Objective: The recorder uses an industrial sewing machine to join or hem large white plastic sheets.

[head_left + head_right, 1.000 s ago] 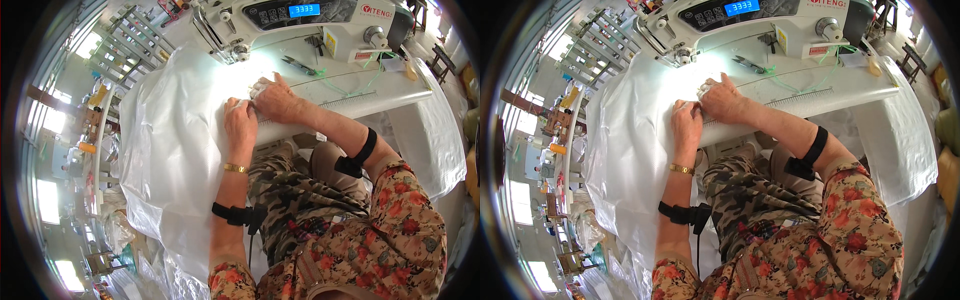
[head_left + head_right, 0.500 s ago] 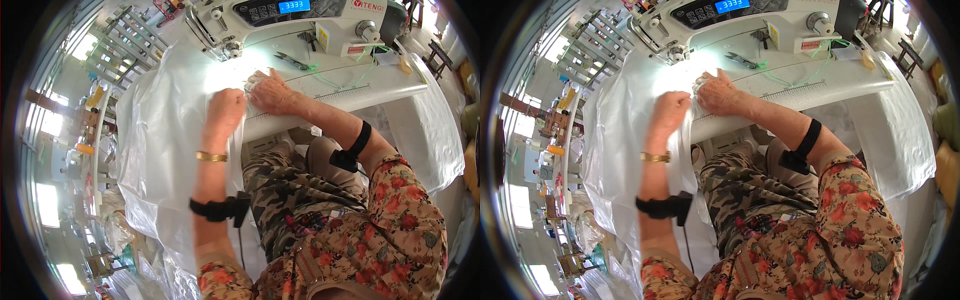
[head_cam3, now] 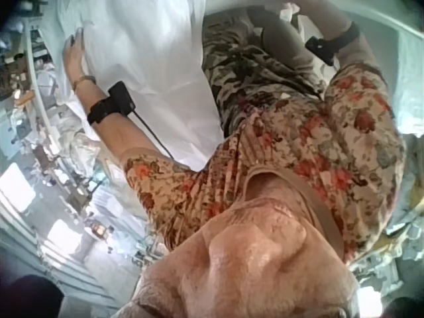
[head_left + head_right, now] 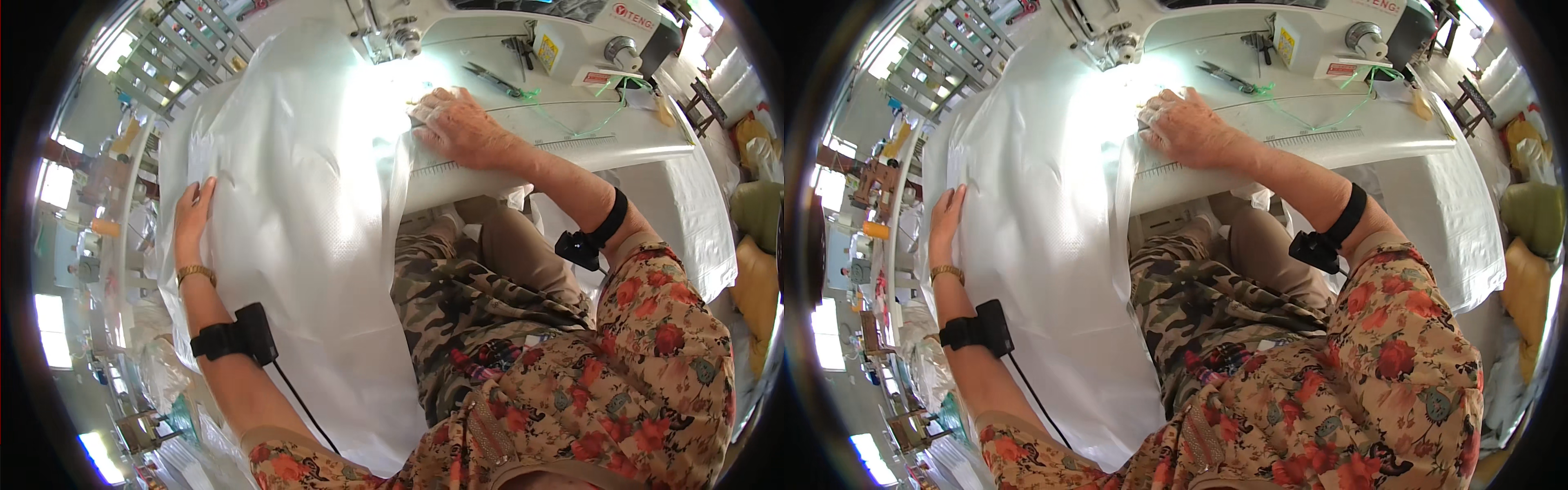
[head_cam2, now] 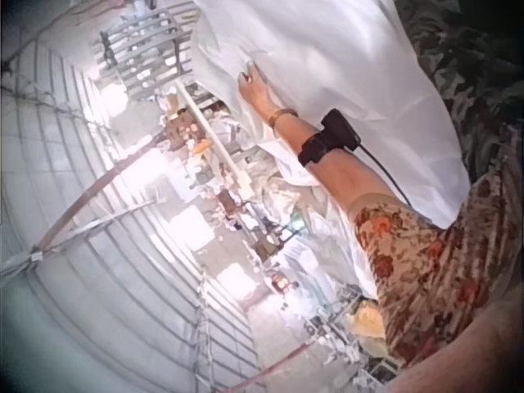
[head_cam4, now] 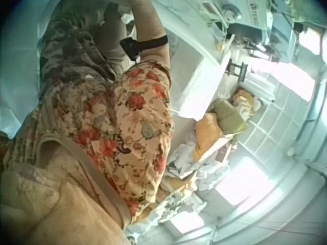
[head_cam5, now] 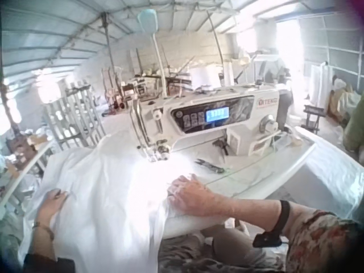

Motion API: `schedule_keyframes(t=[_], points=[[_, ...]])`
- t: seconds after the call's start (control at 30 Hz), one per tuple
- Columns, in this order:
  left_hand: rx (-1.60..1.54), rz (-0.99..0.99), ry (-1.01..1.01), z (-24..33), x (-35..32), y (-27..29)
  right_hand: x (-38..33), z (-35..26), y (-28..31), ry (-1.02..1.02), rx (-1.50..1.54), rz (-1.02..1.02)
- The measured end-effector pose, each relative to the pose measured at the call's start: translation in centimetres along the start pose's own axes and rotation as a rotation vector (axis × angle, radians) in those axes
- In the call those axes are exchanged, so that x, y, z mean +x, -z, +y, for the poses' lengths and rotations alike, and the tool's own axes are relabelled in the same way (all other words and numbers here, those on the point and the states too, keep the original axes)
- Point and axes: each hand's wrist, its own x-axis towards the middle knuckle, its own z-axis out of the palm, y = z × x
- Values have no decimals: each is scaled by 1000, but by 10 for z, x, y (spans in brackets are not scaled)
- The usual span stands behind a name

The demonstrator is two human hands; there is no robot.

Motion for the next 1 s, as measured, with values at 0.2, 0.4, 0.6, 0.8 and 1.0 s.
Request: schedule_keyframes(t=[0.2, 0.4, 0.6, 0.8, 1.0], points=[[-92, 113, -110, 7, -9, -55, 1, -4, 4, 35, -39, 53], [-36, 180, -92, 44, -37, -52, 2, -16, 10, 27, -7, 20], [28, 122, 0, 50, -60, -37, 2, -19, 3, 61, 2, 70], [3, 79, 67, 30, -82, -26, 6, -38, 8, 87, -13, 13], [44, 104, 99, 20, -97, -19, 13, -42, 0, 82, 8, 71]])
